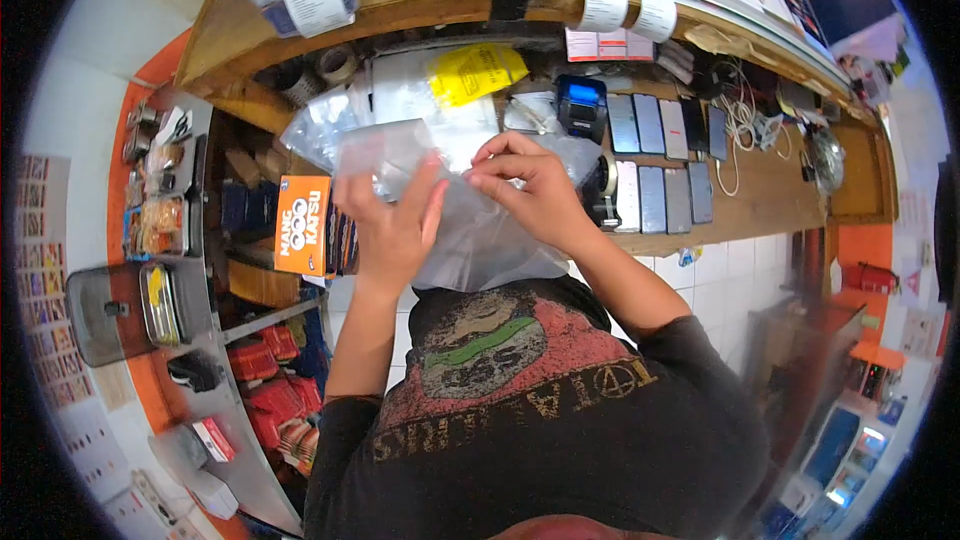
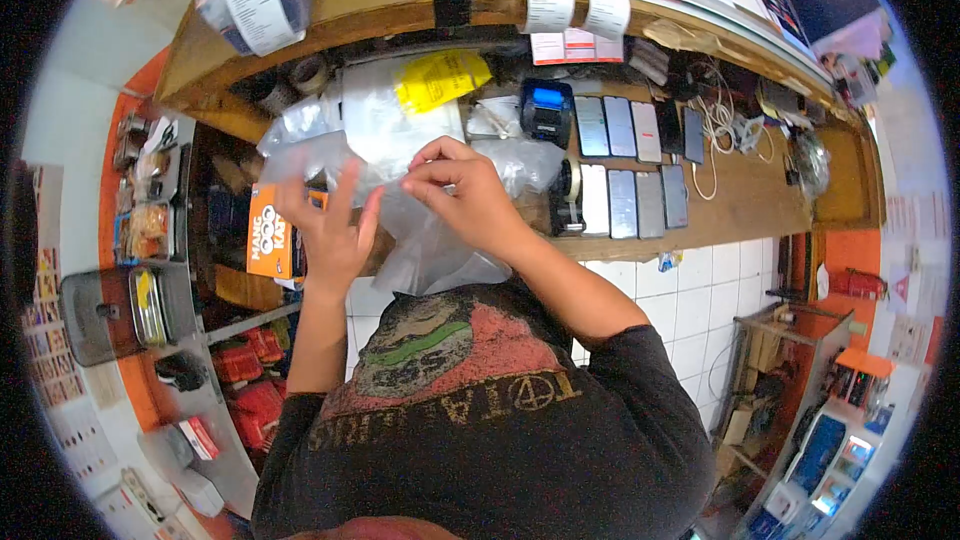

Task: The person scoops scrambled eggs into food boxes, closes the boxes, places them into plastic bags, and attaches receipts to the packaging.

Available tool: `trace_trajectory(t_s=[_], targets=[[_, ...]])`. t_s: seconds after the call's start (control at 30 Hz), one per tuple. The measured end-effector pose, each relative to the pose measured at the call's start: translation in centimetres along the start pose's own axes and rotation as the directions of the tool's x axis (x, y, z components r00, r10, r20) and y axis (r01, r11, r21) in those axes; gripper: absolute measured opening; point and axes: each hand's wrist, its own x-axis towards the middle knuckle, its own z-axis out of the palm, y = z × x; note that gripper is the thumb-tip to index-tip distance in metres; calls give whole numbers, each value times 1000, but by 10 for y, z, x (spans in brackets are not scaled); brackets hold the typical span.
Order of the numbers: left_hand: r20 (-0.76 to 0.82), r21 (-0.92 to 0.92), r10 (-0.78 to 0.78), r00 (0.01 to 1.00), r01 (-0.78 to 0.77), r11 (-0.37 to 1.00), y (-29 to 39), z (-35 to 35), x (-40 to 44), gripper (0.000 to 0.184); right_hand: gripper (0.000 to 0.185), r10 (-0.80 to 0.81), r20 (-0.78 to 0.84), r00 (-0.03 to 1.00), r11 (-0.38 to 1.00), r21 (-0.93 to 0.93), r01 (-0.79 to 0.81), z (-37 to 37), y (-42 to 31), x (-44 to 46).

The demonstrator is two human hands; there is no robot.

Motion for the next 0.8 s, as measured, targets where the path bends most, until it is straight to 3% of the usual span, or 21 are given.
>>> trace_trajectory(t_s=[0.07, 0.13, 0.2, 0.27, 0.37, 0.43, 0.6, 0.67, 0.8], targets=[[433, 106, 184, 883, -253, 962, 6, -6, 19, 26, 8, 89, 12, 996, 994, -65, -88, -10, -5, -4], [449, 41, 193, 872, -236, 971, -1, 4, 24, 12, 9, 168, 56, 984, 979, -125, -160, -17, -5, -7], [515, -140, 241, 823, -197, 970, -6, 8, 30, 9, 10, 216, 43, 975, 971, -118, -210, -20, -4, -11], [519, -157, 224, 825, -165, 974, -5, 11, 27, 5, 11, 265, 30, 964, 960, -107, -260, -21, -4, -13], [611, -180, 195, 768, -104, 978, -6, 11, 23, 5, 13, 189, -42, 981, 979, -67, -192, -20, -5, -17], [649, -192, 155, 745, -37, 981, -8, 12, 17, 9, 17, 53, -4, 999, 987, -152, -53, -22, 4, -18], [616, -245, 200, 762, -56, 968, -6, 7, 18, 14, 24, 110, 106, 988, 981, -173, -91, -22, 3, -16], [598, -203, 143, 789, -24, 979, -5, 5, 13, 14, 22, 130, 177, 975, 982, -162, -102, -18, 4, -17], [586, -161, 134, 799, -47, 986, -6, 5, -2, 17, 20, -1, 244, 970, 999, 39, -9, -5, 23, -30]])
